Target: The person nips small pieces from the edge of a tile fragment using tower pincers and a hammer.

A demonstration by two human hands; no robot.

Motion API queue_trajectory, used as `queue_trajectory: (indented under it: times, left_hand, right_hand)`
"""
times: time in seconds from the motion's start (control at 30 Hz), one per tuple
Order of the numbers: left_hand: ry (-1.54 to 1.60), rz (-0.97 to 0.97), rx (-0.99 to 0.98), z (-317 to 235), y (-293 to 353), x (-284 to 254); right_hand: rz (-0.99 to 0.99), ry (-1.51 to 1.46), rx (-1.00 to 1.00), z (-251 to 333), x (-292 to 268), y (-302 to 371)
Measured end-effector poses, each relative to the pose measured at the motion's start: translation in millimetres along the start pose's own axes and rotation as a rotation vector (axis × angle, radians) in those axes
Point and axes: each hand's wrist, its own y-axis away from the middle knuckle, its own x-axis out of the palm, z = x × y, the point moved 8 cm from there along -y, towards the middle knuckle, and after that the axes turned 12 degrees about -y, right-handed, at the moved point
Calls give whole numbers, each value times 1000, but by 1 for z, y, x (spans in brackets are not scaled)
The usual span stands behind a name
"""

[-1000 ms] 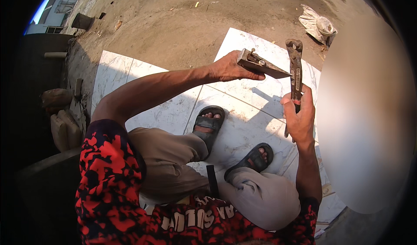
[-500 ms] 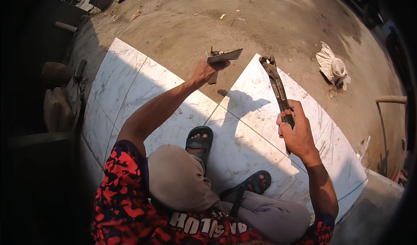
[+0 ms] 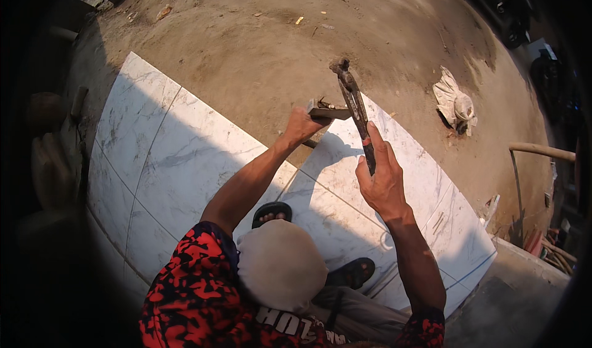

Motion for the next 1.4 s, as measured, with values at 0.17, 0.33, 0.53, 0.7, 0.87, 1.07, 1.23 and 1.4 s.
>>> queue_trajectory:
  times: [0.17, 0.33, 0.53, 0.7, 0.87, 1.07, 1.23, 1.4]
  left_hand:
    - [-3, -39, 8, 11, 0, -9]
    - [39, -3, -24, 17, 1, -10]
    - [137, -65, 60, 10, -5, -16]
    - [79, 1, -18, 14, -1, -8]
    - [148, 69, 3, 7, -4, 1]
    - [18, 57, -92, 17, 2, -12]
    - [162, 48, 11, 7, 0, -5]
    - [48, 66, -98, 27, 4, -9]
  right_hand:
    - [-10, 136, -82, 13, 12, -17]
    - [-329, 54, -289, 47, -10, -21]
    - [29, 221, -34, -6, 19, -31]
    - [-323, -22, -169, 64, -19, -32]
    - [170, 346, 322, -46, 24, -22]
    - [-464, -88, -116, 84, -36, -36]
    - [-50, 233, -62, 5, 12, -34]
    - [-326, 51, 36, 61, -27, -41]
